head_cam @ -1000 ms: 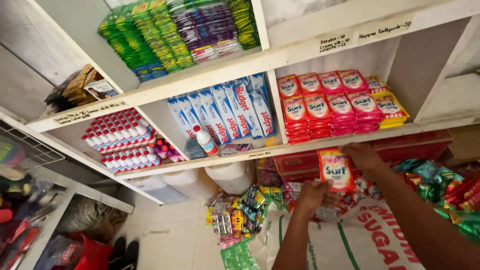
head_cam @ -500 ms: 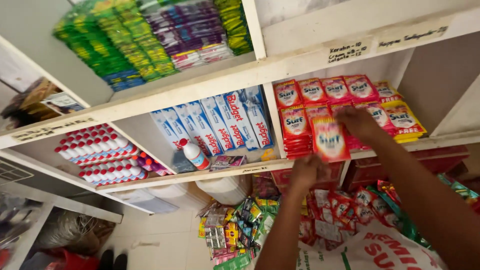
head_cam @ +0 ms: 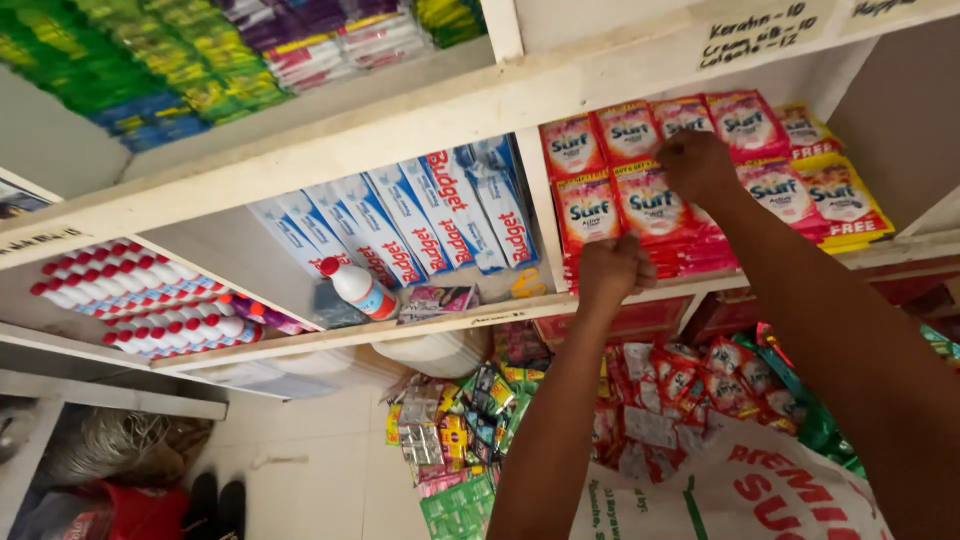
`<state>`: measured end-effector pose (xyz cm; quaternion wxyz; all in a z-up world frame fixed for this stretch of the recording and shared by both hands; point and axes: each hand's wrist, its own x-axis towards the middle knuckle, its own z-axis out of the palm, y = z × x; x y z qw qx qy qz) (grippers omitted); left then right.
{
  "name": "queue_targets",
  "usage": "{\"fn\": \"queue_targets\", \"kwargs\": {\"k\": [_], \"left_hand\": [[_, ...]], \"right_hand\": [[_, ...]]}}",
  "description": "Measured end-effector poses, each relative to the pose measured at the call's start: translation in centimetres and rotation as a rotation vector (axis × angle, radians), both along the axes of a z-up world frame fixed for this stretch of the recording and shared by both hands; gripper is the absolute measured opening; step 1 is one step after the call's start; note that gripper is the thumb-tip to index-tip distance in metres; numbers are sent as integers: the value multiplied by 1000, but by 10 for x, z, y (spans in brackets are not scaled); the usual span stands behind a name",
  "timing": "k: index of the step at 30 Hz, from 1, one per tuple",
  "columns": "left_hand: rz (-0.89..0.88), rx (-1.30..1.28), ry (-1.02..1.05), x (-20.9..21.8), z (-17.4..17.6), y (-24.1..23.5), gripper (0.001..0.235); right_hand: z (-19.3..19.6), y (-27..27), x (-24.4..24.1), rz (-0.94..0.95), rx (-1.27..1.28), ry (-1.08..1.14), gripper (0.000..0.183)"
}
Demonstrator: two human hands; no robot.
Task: Picking up individual detergent sachets from the floor and shelves and placing them into a large white plastic bag.
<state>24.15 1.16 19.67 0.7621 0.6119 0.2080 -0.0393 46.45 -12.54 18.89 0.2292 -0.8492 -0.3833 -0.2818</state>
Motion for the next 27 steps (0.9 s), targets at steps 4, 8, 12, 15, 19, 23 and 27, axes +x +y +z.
{"fn": "queue_targets", "kwargs": {"k": [4, 8, 12, 15, 19, 23, 27], "left_hand": [[10, 266, -84, -52, 35, -10, 50], [-26, 368, -5, -99, 15, -23, 44], [-100, 386, 48, -134, -22, -38, 44], [-52, 137, 84, -142, -68, -43, 30], [-53, 188, 127, -155, -75, -52, 37], [70, 120, 161, -177, -104, -51, 36], [34, 214, 259, -199, -173, -47, 32]], "right_hand": [[66, 11, -82, -126, 128, 303, 23], [93, 29, -150, 17, -109, -364, 47], [93, 25, -166, -1, -411, 176, 71], [77, 25, -160, -7, -383, 91, 72], [69, 27, -156, -1, -281, -82, 68], [102, -5, -216, 234, 434, 139, 46], [4, -77, -281, 276, 487, 508, 15]]}}
